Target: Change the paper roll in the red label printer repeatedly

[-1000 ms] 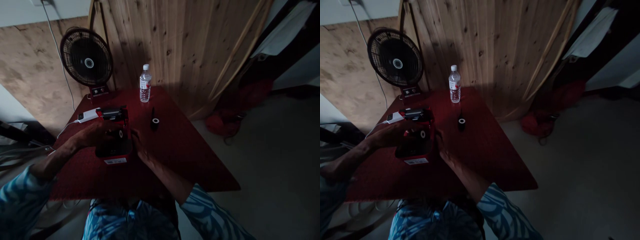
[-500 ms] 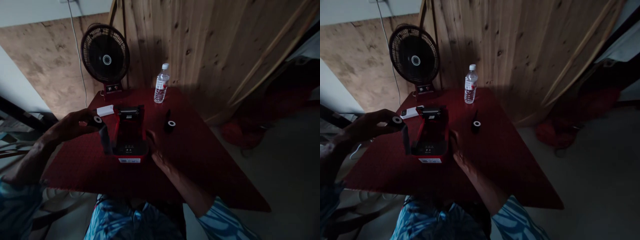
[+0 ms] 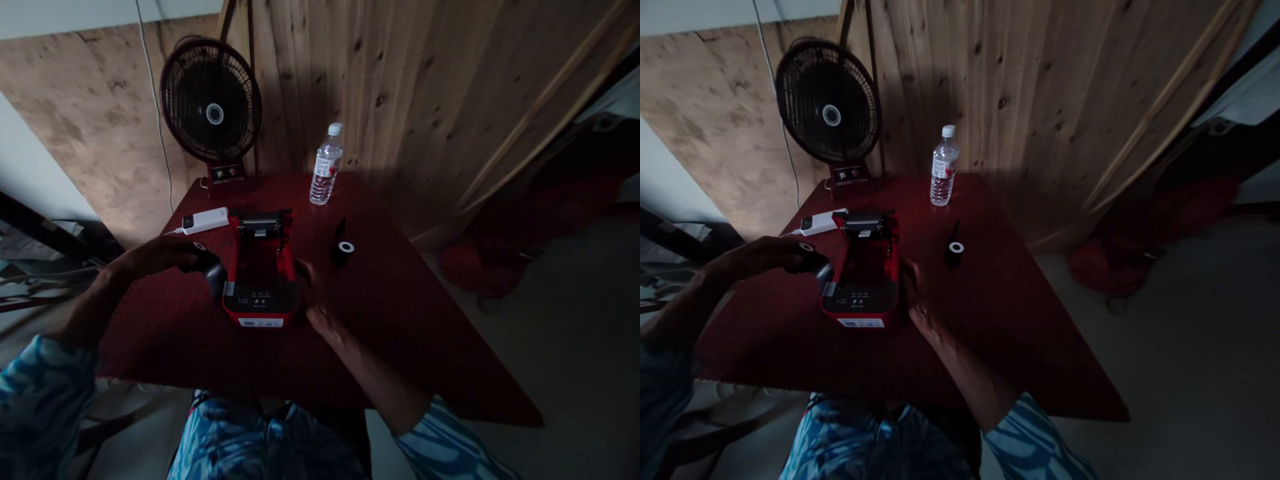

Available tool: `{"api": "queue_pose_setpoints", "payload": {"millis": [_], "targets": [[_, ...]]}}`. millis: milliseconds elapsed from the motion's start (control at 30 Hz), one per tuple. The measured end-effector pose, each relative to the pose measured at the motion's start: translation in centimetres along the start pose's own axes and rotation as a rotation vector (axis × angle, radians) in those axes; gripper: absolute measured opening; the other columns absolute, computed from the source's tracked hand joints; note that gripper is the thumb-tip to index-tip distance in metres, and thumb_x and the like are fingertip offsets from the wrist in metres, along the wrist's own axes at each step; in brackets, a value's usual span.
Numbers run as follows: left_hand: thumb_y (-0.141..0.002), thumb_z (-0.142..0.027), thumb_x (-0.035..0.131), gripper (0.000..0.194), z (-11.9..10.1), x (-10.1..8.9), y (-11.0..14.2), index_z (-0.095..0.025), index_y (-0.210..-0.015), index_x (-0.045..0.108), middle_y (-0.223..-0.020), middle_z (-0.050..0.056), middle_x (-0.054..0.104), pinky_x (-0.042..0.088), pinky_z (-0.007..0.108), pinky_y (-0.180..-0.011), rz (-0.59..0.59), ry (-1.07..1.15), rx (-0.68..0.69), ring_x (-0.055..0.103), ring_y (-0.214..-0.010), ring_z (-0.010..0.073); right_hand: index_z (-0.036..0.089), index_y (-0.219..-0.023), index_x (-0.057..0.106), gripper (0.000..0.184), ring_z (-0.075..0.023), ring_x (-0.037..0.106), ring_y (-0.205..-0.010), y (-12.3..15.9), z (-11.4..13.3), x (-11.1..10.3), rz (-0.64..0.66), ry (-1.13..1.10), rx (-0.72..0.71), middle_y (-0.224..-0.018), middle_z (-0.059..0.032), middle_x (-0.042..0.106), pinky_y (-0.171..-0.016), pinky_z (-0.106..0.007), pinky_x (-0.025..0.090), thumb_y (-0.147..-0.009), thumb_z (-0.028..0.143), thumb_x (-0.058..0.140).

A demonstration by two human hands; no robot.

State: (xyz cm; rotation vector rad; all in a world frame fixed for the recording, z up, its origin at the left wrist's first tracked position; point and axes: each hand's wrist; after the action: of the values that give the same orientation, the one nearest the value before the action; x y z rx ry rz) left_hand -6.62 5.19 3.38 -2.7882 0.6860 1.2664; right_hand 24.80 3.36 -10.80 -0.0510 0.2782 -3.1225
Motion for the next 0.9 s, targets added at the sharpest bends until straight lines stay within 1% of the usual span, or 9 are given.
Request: {"api": "queue_pose_setpoints", "payload": {"millis": [100, 167, 267, 367, 433, 567, 700, 800, 900], "targets": [[-0.078, -0.041, 0.059, 0.035, 1.8, -0.1, -1.2, -0.02, -0.101, 0.074, -0.09, 0.006, 0.073, 0.053, 0.029, -0.068, -0.042, -0.173, -0.041, 0.066, -0.078, 0.0202, 0.027, -0.117, 0.063, 0.03, -0.0242, 0.065, -0.114, 0.1, 0.4, 0.1, 0.007, -0.017, -0.014, -0.118, -0.0048, 0.072, -0.099, -0.044, 0.052, -0.092, 0.043, 0.054], [-0.076, -0.041, 0.059, 0.035, 3.3, -0.1, -2.4, -0.02, -0.099, 0.074, -0.09, 0.006, 0.075, 0.054, 0.03, -0.069, -0.07, -0.243, -0.075, 0.068, -0.079, 0.0215, 0.027, -0.118, 0.063, 0.031, -0.0244, 0.065, -0.116, 0.2, 0.5, 0.0, 0.029, -0.008, -0.032, -0.12, -0.0049, 0.072, -0.1, -0.044, 0.051, -0.092, 0.042, 0.054], [-0.074, -0.038, 0.062, 0.035, 5.1, 0.2, -4.1, -0.021, -0.102, 0.075, -0.092, 0.006, 0.076, 0.052, 0.031, -0.072, -0.153, -0.334, -0.11, 0.07, -0.083, 0.0246, 0.024, -0.12, 0.062, 0.034, -0.025, 0.064, -0.117, 0.1, 0.4, -0.1, 0.04, -0.001, -0.019, -0.123, -0.006, 0.07, -0.101, -0.045, 0.051, -0.092, 0.04, 0.052], [-0.076, -0.034, 0.064, 0.041, 6.2, 1.3, -5.3, -0.023, -0.114, 0.072, -0.103, 0.008, 0.076, 0.05, 0.033, -0.08, -0.272, -0.447, -0.125, 0.068, -0.098, 0.0292, 0.024, -0.119, 0.062, 0.035, -0.0258, 0.064, -0.117, -0.1, -0.1, 0.1, 0.039, -0.024, -0.016, -0.123, -0.0071, 0.07, -0.099, -0.044, 0.052, -0.09, 0.041, 0.053], [-0.08, -0.032, 0.062, 0.042, 6.7, 2.1, -5.9, -0.025, -0.121, 0.069, -0.114, 0.009, 0.073, 0.048, 0.034, -0.086, -0.322, -0.501, -0.123, 0.065, -0.109, 0.031, 0.024, -0.117, 0.062, 0.034, -0.0256, 0.064, -0.116, -0.2, -0.3, 0.3, 0.012, -0.037, -0.034, -0.121, -0.0066, 0.071, -0.098, -0.044, 0.052, -0.09, 0.042, 0.054], [-0.087, -0.029, 0.055, 0.042, 7.0, 3.6, -6.8, -0.024, -0.127, 0.065, -0.131, 0.012, 0.065, 0.045, 0.04, -0.094, -0.409, -0.571, -0.136, 0.058, -0.121, 0.0347, 0.024, -0.118, 0.061, 0.032, -0.0223, 0.064, -0.116, 0.1, -0.2, 0.4, 0.023, -0.043, -0.048, -0.12, -0.0047, 0.071, -0.103, -0.043, 0.05, -0.093, 0.04, 0.05], [-0.09, -0.028, 0.053, 0.038, 6.5, 4.3, -7.2, -0.022, -0.125, 0.066, -0.129, 0.014, 0.064, 0.043, 0.045, -0.097, -0.446, -0.605, -0.14, 0.055, -0.123, 0.0374, 0.026, -0.118, 0.061, 0.03, -0.0209, 0.064, -0.116, 0.2, 0.2, 0.3, 0.023, -0.028, -0.055, -0.121, -0.0042, 0.07, -0.104, -0.042, 0.049, -0.094, 0.04, 0.049], [-0.091, -0.033, 0.054, 0.04, 5.7, 4.2, -7.0, -0.019, -0.127, 0.064, -0.128, 0.015, 0.065, 0.043, 0.044, -0.097, -0.439, -0.603, -0.11, 0.056, -0.121, 0.0369, 0.025, -0.119, 0.062, 0.03, -0.0219, 0.063, -0.119, 0.1, 0.2, 0.3, 0.02, -0.014, -0.053, -0.121, -0.0053, 0.071, -0.103, -0.041, 0.051, -0.095, 0.037, 0.049], [-0.093, -0.038, 0.052, 0.041, 5.1, 4.0, -6.5, -0.018, -0.126, 0.063, -0.127, 0.012, 0.066, 0.045, 0.043, -0.096, -0.446, -0.59, -0.073, 0.057, -0.12, 0.0368, 0.026, -0.122, 0.062, 0.032, -0.0215, 0.063, -0.12, 0.1, 0.2, 0.3, 0.027, 0.031, -0.099, -0.122, -0.0046, 0.07, -0.101, -0.039, 0.052, -0.096, 0.037, 0.048]]}}
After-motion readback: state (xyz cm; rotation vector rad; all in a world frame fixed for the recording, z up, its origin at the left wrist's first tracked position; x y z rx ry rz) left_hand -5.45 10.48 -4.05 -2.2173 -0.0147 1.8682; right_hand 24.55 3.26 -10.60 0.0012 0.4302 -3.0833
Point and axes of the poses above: each hand's wrist, its own y-axis away from the middle knuckle, its own x-axis out of the palm, z = x × y
